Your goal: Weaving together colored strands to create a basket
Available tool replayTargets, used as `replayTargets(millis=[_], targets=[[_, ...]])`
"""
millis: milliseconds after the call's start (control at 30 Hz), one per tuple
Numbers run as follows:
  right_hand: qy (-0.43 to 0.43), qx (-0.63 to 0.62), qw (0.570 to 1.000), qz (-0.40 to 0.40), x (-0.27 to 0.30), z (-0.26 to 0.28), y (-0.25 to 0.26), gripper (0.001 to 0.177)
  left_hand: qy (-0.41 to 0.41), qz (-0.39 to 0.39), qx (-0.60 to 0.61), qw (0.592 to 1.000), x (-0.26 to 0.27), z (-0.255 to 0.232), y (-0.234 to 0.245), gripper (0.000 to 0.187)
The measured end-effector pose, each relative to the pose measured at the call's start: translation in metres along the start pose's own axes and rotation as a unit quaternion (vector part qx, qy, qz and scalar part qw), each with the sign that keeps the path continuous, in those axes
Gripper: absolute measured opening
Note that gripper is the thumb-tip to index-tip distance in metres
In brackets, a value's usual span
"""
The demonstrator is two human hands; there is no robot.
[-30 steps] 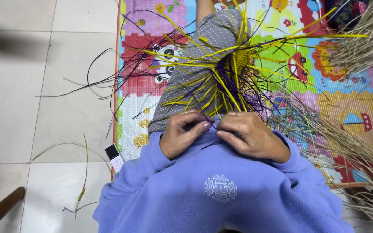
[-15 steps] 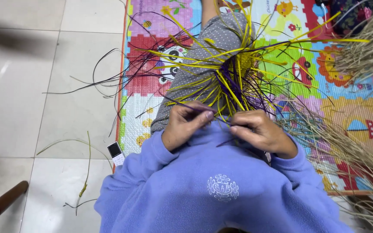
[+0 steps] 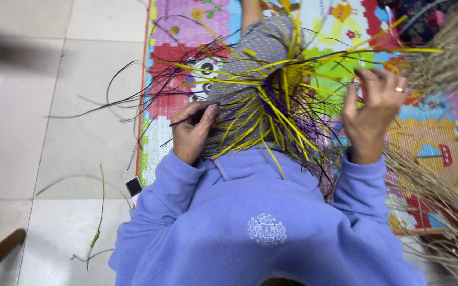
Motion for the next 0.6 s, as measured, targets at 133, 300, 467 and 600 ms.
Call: replayTargets(millis=[133,300,467,600], targets=[[0.121,-0.177,0.976,-0.036,-0.002,0.028,-0.008,0.026,-0.14,0.025,-0.069,0.987,-0.008,0.003,-0.016,0.005],[0.157,-0.273,0.949,-0.001,-0.01,0.056,-0.029,0.016,-0.181,0.038,-0.069,0.98,-0.015,-0.002,-0.029,0.005],[0.148,-0.311,0.938,0.035,-0.016,0.055,-0.052,0.008,-0.214,0.066,-0.116,0.968,-0.021,-0.005,-0.031,0.009],[0.14,-0.347,0.925,0.066,-0.028,0.056,-0.055,0.007,-0.217,0.086,-0.165,0.958,-0.028,0.007,-0.018,0.006]])
Point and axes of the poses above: each hand's wrist, its own x-axis away from the middle knuckle, its own y-axis out of the back of the hand, z = x × y, the point moved 2 cm from there along -x, towards the middle knuckle, and after that the axes turned 12 degrees about x, right-handed, at the moved point
